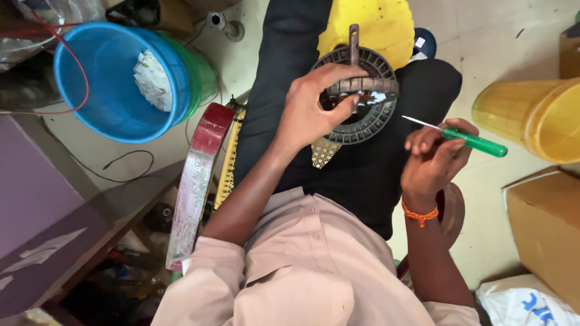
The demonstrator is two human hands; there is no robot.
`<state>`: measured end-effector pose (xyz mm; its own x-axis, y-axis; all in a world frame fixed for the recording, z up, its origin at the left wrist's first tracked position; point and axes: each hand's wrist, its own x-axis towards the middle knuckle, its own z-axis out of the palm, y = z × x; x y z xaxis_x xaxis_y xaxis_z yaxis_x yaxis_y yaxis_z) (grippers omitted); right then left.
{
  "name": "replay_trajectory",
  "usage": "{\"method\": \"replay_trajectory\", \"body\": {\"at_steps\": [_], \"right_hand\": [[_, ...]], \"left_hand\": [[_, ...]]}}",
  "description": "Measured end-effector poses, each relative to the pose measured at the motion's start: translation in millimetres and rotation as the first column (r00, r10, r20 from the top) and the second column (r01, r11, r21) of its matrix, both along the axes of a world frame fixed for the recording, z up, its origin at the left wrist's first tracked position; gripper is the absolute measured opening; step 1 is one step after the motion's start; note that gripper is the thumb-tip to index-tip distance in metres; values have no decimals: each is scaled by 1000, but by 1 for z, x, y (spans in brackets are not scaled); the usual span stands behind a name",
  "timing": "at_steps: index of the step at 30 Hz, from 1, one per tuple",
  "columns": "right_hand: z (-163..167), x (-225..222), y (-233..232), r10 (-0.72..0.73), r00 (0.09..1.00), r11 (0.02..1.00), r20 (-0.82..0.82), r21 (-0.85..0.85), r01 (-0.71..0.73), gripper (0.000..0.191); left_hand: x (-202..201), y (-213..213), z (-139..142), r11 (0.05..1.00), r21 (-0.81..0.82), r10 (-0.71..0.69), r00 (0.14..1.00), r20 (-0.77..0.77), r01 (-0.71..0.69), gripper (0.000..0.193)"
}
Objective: The person holds a circular electrical component on their lap and uses a screwdriver and scissors to adjust and trim copper wires and white insulating material. They repeatedly reposition the component and tools while working on the same area.
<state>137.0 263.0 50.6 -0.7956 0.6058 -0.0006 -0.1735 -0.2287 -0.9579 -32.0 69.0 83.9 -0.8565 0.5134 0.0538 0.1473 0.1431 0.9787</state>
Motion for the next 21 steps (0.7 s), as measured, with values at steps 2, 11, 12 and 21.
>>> {"method": "replay_trajectory", "body": {"at_steps": [2,11,12,21], "right_hand": [[-1,3,1,10,1000,998,2,-66,-10,36],[22,-4,-3,359,933,930,22,74,-360,57],[25,-6,-3,398,917,914,9,77,-397,60],[35,-16,-9,391,873,920,292,-108,-376,51]], "left_hand": [[2,2,3,994,-106,12,1000,-5,-12,36],[-6,4,9,963,-270,-63,983,-173,14,47],[-7,5,9,963,-270,-63,979,-195,8,47],[2,10,13,968,-252,-7,1000,-19,2,60]]}}
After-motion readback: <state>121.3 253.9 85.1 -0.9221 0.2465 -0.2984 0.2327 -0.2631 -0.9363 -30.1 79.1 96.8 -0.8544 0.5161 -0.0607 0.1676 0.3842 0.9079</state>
